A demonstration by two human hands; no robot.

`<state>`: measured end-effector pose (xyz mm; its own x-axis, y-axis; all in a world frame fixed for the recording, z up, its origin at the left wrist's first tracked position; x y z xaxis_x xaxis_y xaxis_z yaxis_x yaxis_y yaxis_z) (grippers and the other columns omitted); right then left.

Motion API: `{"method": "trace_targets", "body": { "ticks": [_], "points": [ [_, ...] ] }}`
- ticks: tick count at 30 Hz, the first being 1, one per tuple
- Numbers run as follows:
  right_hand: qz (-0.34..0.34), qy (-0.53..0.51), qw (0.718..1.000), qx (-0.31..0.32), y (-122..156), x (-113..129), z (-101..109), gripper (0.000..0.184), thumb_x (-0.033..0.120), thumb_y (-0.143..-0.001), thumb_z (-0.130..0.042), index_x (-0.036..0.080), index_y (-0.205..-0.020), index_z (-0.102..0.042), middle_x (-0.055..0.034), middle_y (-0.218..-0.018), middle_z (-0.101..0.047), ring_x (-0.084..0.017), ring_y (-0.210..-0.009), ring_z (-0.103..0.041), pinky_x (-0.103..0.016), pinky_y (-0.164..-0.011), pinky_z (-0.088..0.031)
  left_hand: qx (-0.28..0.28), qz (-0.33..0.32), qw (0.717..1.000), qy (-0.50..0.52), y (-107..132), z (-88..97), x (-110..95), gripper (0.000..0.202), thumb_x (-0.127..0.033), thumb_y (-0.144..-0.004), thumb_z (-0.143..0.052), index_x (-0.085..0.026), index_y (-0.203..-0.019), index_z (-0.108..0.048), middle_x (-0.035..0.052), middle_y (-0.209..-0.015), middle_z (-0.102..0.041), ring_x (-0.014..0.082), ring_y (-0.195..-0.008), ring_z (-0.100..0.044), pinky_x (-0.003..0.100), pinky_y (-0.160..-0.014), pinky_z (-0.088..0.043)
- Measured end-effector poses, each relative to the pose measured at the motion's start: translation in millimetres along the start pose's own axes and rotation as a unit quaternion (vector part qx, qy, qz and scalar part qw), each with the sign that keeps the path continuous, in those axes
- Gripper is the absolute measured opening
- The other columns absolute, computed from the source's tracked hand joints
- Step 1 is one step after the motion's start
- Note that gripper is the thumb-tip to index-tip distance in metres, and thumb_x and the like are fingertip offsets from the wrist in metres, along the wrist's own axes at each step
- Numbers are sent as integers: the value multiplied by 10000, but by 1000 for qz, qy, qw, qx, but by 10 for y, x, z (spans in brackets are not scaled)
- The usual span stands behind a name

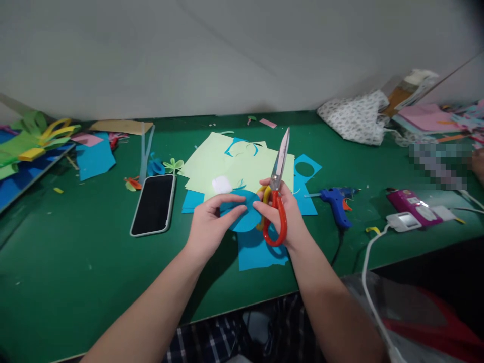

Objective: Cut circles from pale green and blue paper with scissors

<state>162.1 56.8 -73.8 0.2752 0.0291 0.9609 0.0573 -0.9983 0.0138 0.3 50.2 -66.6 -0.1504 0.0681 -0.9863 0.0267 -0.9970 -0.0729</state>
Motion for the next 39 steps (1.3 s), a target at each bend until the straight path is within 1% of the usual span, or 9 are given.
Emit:
{"method": "trace_targets", "body": {
  "ticks": [4,7,10,12,15,18,22,28,39],
  "points": [
    [-17,-3,1000,5,23,-47,-43,421,297,-678,-830,291,-1021,-586,52,-806,-592,-115,-707,-571,-252,-636,-507,-2,6,1000,10,0,-2,31,291,-376,-715,-802,-228,-961,-752,47,-1011,-760,209,-908,-692,327,-801,-563],
    [-19,15,1000,19,39,-30,-67,424,315,-676,-836,284,-1016,-584,54,-802,-573,-111,-687,-562,-250,-623,-503,5,7,1000,4,-12,-24,26,232,-357,-719,-799,-223,-906,-764,47,-989,-768,223,-967,-691,364,-918,-539],
    [-37,35,997,49,79,-14,-62,448,403,-693,-827,285,-1033,-560,54,-798,-550,-104,-635,-531,-264,-622,-499,2,9,1000,-4,-26,-6,-3,196,-346,-735,-785,-228,-891,-770,44,-970,-773,230,-963,-695,382,-939,-532],
    [-55,60,994,75,129,-27,-37,577,506,-634,-848,292,-1071,-538,38,-843,-544,-110,-633,-507,-269,-615,-490,-2,10,1000,-6,-27,23,-35,200,-340,-731,-791,-234,-899,-773,43,-978,-773,234,-966,-695,378,-933,-536],
    [-72,125,985,92,224,-69,56,855,647,-435,-874,292,-1137,-539,-4,-940,-535,-161,-743,-534,-300,-664,-500,-7,3,1000,-9,-10,71,-115,197,-332,-726,-794,-235,-897,-778,45,-977,-775,242,-961,-700,366,-913,-550],
    [-99,168,974,117,349,-145,102,948,748,-437,-802,285,-1219,-535,-43,-1016,-549,-197,-820,-553,-323,-720,-501,-10,-16,1000,-16,21,108,-211,162,-315,-748,-777,-253,-898,-783,31,-966,-779,232,-940,-708,342,-887,-566],
    [-119,186,963,152,492,-154,85,964,794,-445,-735,311,-1257,-545,-60,-1071,-558,-225,-868,-574,-338,-761,-496,-14,-29,999,-11,56,137,-260,145,-320,-769,-767,-293,-909,-788,2,-957,-781,205,-917,-715,301,-863,-575],
    [-130,248,948,151,527,-119,93,984,759,-489,-758,300,-1312,-473,-86,-1173,-553,-280,-1047,-532,-399,-908,-453,-8,-32,999,-8,63,132,-266,129,-304,-777,-764,-309,-903,-790,-21,-944,-783,185,-896,-720,272,-847,-580],
    [-139,246,946,159,526,-112,55,988,810,-466,-704,285,-1274,-484,-91,-1143,-563,-288,-1017,-543,-399,-849,-469,-15,-36,999,-18,59,147,-306,122,-299,-770,-764,-317,-888,-791,-28,-919,-783,195,-876,-723,299,-869,-581]
  ]
}}
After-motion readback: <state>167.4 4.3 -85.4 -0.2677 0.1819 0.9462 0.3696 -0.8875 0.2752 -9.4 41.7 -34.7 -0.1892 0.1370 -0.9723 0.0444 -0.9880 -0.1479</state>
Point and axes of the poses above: each hand's wrist, its own y-axis away from the middle knuckle, its own z-axis out of the back of the hand, x = y × z, the point moved 10 cm from there along -y, towards the middle knuckle
